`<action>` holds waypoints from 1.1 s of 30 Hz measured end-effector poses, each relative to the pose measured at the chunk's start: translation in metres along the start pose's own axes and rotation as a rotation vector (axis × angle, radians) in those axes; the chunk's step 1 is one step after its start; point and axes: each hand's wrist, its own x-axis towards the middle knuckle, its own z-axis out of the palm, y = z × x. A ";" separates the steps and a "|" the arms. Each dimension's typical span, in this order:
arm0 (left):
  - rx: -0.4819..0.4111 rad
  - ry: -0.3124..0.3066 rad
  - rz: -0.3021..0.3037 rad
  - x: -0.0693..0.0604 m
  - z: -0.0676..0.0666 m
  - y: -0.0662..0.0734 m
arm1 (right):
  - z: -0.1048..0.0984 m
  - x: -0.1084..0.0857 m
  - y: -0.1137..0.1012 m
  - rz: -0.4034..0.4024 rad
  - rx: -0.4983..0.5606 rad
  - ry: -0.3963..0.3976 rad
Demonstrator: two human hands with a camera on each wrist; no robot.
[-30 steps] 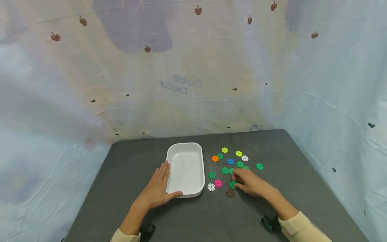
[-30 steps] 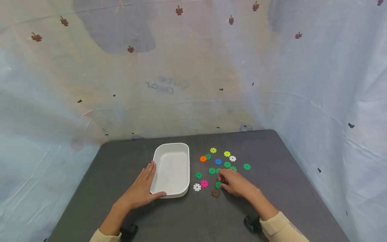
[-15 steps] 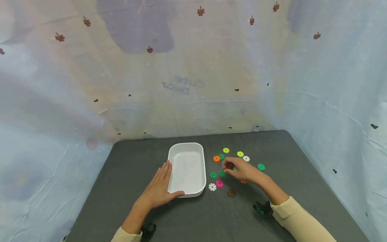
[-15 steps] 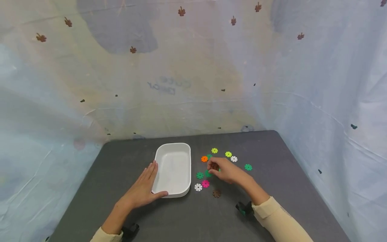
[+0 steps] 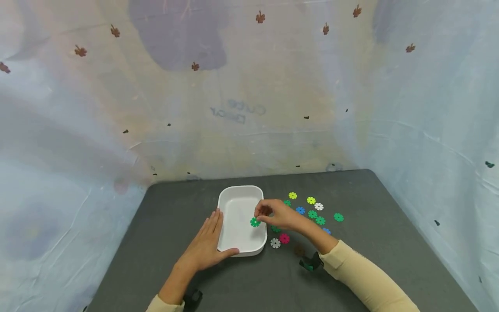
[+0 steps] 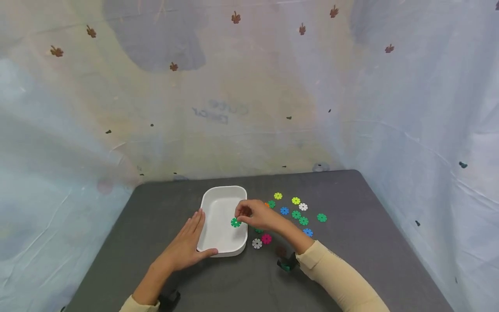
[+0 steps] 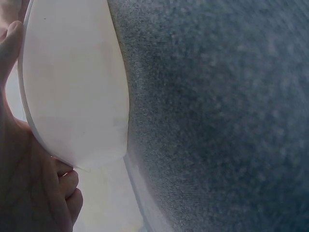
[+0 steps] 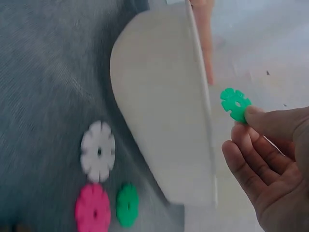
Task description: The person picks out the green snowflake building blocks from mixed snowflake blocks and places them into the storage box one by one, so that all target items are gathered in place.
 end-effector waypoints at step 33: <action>-0.016 -0.012 0.024 -0.003 0.001 -0.001 | 0.074 0.082 0.007 0.151 -0.099 -0.188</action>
